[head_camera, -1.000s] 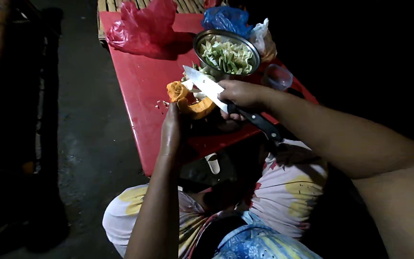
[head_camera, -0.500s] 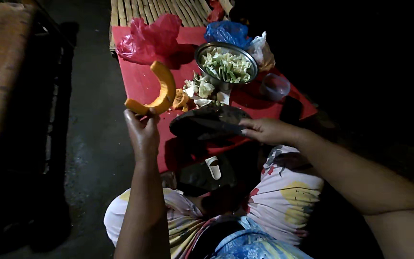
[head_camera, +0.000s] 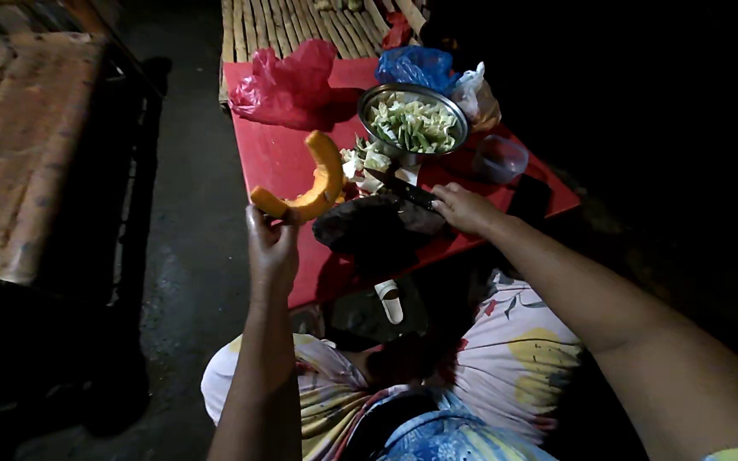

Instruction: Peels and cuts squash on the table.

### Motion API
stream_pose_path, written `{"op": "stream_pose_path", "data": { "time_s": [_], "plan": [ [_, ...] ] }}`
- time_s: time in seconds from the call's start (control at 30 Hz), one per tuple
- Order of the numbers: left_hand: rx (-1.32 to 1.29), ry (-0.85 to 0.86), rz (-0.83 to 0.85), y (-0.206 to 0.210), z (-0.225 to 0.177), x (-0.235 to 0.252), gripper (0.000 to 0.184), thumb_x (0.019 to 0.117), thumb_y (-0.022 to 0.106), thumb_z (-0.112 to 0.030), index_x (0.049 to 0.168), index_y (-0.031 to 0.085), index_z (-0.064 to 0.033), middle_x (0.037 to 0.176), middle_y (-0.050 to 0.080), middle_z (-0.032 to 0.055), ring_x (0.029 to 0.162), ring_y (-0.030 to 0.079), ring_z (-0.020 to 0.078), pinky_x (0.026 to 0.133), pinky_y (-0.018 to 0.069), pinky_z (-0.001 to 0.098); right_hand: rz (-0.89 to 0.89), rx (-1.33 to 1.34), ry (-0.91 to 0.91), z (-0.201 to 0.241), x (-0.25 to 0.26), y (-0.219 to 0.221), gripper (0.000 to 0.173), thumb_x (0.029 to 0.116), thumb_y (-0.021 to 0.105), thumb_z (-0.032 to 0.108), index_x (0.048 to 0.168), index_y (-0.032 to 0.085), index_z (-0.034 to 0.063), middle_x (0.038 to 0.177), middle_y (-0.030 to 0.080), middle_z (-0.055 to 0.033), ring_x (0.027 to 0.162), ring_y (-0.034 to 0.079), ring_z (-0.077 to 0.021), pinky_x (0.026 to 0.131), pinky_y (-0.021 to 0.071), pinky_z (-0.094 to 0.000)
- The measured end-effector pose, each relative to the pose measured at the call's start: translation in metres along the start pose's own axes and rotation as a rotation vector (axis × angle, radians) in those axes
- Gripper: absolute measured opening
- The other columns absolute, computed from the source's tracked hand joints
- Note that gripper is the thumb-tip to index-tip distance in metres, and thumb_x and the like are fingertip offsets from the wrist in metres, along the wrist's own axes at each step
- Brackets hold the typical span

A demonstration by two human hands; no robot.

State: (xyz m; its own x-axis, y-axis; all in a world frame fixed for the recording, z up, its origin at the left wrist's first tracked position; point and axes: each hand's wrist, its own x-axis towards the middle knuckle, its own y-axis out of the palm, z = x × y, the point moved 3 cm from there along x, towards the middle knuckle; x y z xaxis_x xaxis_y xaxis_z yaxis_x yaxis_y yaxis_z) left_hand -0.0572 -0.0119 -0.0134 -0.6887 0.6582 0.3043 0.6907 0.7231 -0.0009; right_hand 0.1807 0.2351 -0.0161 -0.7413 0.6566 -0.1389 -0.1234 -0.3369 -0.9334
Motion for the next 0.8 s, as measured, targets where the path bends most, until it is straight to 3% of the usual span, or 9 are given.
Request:
{"op": "stream_pose_path", "data": {
  "time_s": [0.07,0.13,0.27,0.4,0.53,0.67,0.77,0.8],
  "plan": [
    [0.053,0.050,0.062,0.011,0.009,0.003,0.054,0.1024,0.057,-0.018,0.147,0.034,0.0025,0.131,0.057,0.0121,0.114,0.062,0.0113,0.099,0.0539,0.0309,0.007,0.028,0.030,-0.004,0.000,0.003,0.039,0.1127,0.039,0.029,0.146,0.053,0.0134,0.139,0.057,-0.0233,0.114,0.064,-0.0442,0.092,0.0511,-0.0652],
    [0.084,0.065,0.125,0.020,0.018,0.007,0.051,0.1039,0.055,-0.020,0.147,0.036,0.0019,0.133,0.057,0.0133,0.117,0.062,0.0124,0.100,0.0535,0.0316,0.022,0.087,0.056,-0.009,0.001,0.004,0.040,0.1132,0.037,0.031,0.146,0.051,0.0138,0.125,0.064,-0.0238,0.103,0.068,-0.0424,0.087,0.0531,-0.0632],
    [0.161,0.043,0.201,0.030,0.033,0.011,0.047,0.1042,0.056,-0.019,0.145,0.042,-0.0012,0.139,0.055,0.0159,0.120,0.062,0.0181,0.100,0.0549,0.0363,0.049,0.196,0.074,-0.010,0.002,0.002,0.040,0.1137,0.035,0.033,0.147,0.049,0.0154,0.117,0.066,-0.0224,0.088,0.070,-0.0374,0.079,0.0560,-0.0578],
    [0.301,-0.009,0.210,0.031,0.032,-0.002,0.041,0.1071,0.055,-0.022,0.143,0.044,-0.0046,0.135,0.060,0.0164,0.112,0.067,0.0219,0.096,0.0560,0.0429,0.059,0.266,0.052,-0.006,-0.003,0.000,0.037,0.1140,0.035,0.031,0.142,0.051,0.0139,0.105,0.068,-0.0191,0.076,0.070,-0.0314,0.072,0.0582,-0.0513],
    [0.374,-0.050,0.148,0.021,0.022,-0.019,0.040,0.1079,0.054,-0.021,0.142,0.044,-0.0042,0.128,0.063,0.0176,0.106,0.069,0.0239,0.093,0.0567,0.0461,0.083,0.310,-0.004,0.004,-0.009,0.005,0.040,0.1138,0.036,0.030,0.147,0.049,0.0127,0.112,0.068,-0.0182,0.079,0.070,-0.0289,0.074,0.0593,-0.0486],
    [0.421,-0.105,0.049,0.004,0.011,-0.034,0.040,0.1079,0.053,-0.024,0.142,0.045,-0.0041,0.124,0.064,0.0178,0.102,0.068,0.0256,0.089,0.0564,0.0480,0.109,0.446,-0.004,0.012,-0.017,0.011,0.039,0.1139,0.035,0.033,0.146,0.047,0.0146,0.100,0.068,-0.0157,0.069,0.069,-0.0243,0.065,0.0597,-0.0430],
    [0.341,-0.186,-0.033,-0.005,0.006,-0.032,0.043,0.1076,0.054,-0.032,0.138,0.047,-0.0014,0.118,0.066,0.0186,0.095,0.071,0.0244,0.087,0.0596,0.0463,-0.085,0.414,-0.117,0.019,-0.028,0.013,0.034,0.1128,0.040,0.032,0.136,0.054,0.0124,0.102,0.068,-0.0129,0.069,0.069,-0.0222,0.062,0.0605,-0.0422],
    [0.281,-0.200,-0.061,-0.006,0.005,-0.028,0.045,0.1071,0.055,-0.034,0.137,0.048,-0.0003,0.118,0.066,0.0177,0.094,0.072,0.0222,0.086,0.0611,0.0437,-0.138,0.362,-0.189,0.026,-0.032,0.011,0.032,0.1122,0.042,0.028,0.134,0.057,0.0105,0.112,0.067,-0.0133,0.079,0.070,-0.0226,0.069,0.0606,-0.0441]
  ]
}}
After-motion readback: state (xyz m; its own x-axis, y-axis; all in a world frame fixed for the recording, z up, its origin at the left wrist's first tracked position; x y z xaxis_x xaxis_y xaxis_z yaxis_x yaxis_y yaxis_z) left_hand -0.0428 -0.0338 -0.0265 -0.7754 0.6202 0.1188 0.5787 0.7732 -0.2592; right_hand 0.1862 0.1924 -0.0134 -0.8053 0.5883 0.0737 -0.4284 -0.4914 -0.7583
